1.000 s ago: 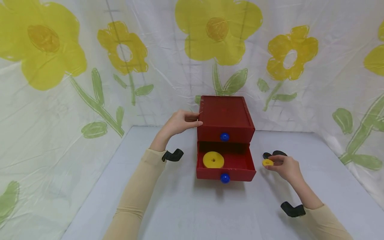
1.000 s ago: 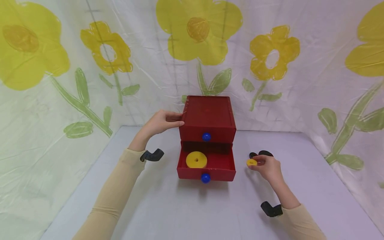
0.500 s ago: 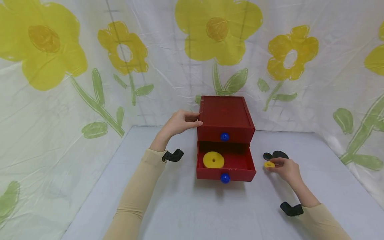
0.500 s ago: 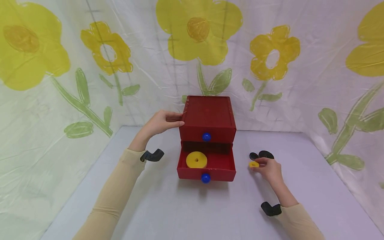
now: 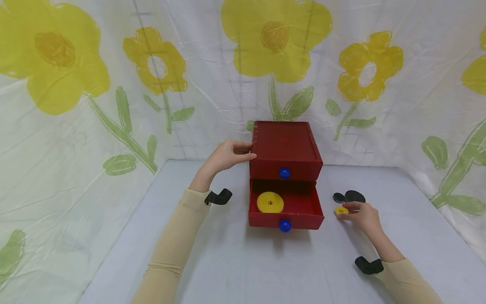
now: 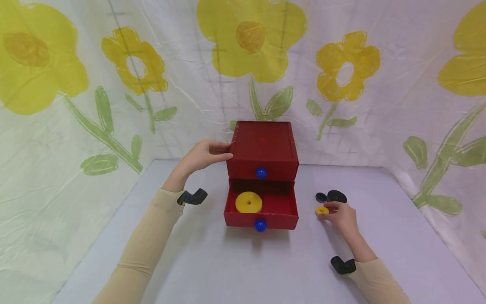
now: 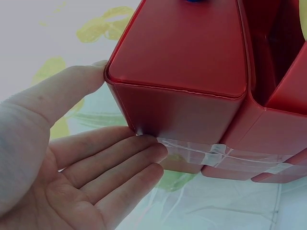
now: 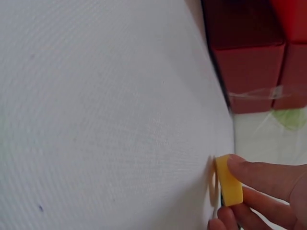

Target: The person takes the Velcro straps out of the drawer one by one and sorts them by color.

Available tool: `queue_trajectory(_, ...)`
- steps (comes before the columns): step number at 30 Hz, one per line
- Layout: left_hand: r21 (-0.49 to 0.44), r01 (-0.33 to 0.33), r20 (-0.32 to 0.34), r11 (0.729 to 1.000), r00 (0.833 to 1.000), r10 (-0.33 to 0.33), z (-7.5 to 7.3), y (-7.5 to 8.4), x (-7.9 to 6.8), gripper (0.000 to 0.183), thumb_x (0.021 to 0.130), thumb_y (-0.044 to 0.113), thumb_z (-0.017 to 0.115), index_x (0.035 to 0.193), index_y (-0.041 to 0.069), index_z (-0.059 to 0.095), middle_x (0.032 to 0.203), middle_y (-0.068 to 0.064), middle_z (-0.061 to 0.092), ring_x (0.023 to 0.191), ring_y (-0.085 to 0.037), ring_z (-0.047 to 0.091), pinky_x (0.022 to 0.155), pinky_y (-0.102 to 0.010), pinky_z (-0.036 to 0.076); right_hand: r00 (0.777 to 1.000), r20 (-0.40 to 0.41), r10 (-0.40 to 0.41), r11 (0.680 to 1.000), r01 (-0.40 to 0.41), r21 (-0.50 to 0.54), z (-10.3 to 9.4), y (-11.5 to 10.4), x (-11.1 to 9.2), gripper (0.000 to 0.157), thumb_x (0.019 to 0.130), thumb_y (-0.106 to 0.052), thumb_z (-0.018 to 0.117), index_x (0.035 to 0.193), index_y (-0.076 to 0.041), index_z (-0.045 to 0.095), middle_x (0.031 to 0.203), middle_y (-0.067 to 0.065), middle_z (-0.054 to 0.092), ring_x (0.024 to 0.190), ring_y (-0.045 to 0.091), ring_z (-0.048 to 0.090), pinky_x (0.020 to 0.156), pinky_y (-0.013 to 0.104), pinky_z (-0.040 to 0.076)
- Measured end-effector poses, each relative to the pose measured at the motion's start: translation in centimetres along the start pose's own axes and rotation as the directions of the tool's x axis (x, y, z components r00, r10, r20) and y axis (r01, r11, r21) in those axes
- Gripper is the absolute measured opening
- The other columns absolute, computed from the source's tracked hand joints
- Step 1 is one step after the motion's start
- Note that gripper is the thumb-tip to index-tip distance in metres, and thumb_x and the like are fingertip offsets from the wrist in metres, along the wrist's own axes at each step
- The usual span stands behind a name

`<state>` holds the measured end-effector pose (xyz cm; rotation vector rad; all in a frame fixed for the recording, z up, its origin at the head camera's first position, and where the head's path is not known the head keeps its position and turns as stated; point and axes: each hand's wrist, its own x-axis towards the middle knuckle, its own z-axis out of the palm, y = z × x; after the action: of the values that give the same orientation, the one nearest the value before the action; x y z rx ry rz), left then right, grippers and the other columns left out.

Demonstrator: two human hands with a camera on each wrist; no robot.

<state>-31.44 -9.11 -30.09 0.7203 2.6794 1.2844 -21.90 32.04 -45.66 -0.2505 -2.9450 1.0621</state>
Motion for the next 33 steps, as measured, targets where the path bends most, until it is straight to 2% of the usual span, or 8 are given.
queue_trajectory(13,-0.006,-0.015,0.004,1.000,1.000,0.015,0.0,-0.1,0.1,0.057,0.085,0.043,0.068,0.132,0.014,0.058,0.127,-0.005,0.062,0.112,-0.018,0.061,0.093,-0.037,0.051,1.000,0.009,0.010,1.000,-0.010,0.001,0.1,0.9,0.3,0.052,0.080,-0.022,0.076,0.120,0.007,0.061,0.119,0.030,0.059,0.108,0.045,0.055,0.085,0.050,0.050)
queue_trajectory(19,-0.011,-0.018,0.006,1.000,1.000,0.018,0.0,-0.2,0.0,0.057,0.085,0.043,0.069,0.132,0.014,0.058,0.127,-0.005,0.062,0.113,-0.018,0.061,0.093,-0.037,0.051,1.000,0.012,0.008,1.000,-0.008,-0.006,0.2,0.9,0.2,0.050,0.081,-0.021,0.075,0.121,0.006,0.060,0.120,0.030,0.059,0.108,0.044,0.056,0.085,0.048,0.051)
queue_trajectory(26,-0.013,-0.014,0.006,1.000,1.000,0.014,0.0,-0.2,0.1,0.057,0.085,0.043,0.069,0.132,0.013,0.058,0.127,-0.006,0.062,0.113,-0.018,0.061,0.092,-0.037,0.051,1.000,0.019,0.005,1.000,-0.005,-0.012,-0.4,0.6,-0.1,0.054,0.080,-0.025,0.076,0.120,0.007,0.060,0.117,0.030,0.060,0.108,0.045,0.054,0.082,0.047,0.051)
queue_trajectory(33,-0.010,-0.009,0.007,1.000,1.000,0.009,-0.1,-0.2,0.1,0.057,0.085,0.044,0.069,0.132,0.014,0.058,0.127,-0.005,0.062,0.113,-0.018,0.061,0.093,-0.037,0.051,0.999,-0.003,-0.048,0.997,0.047,-0.053,-1.5,-0.2,-0.8,0.054,0.081,-0.031,0.074,0.118,0.007,0.061,0.112,0.027,0.064,0.105,0.043,0.059,0.076,0.043,0.053)
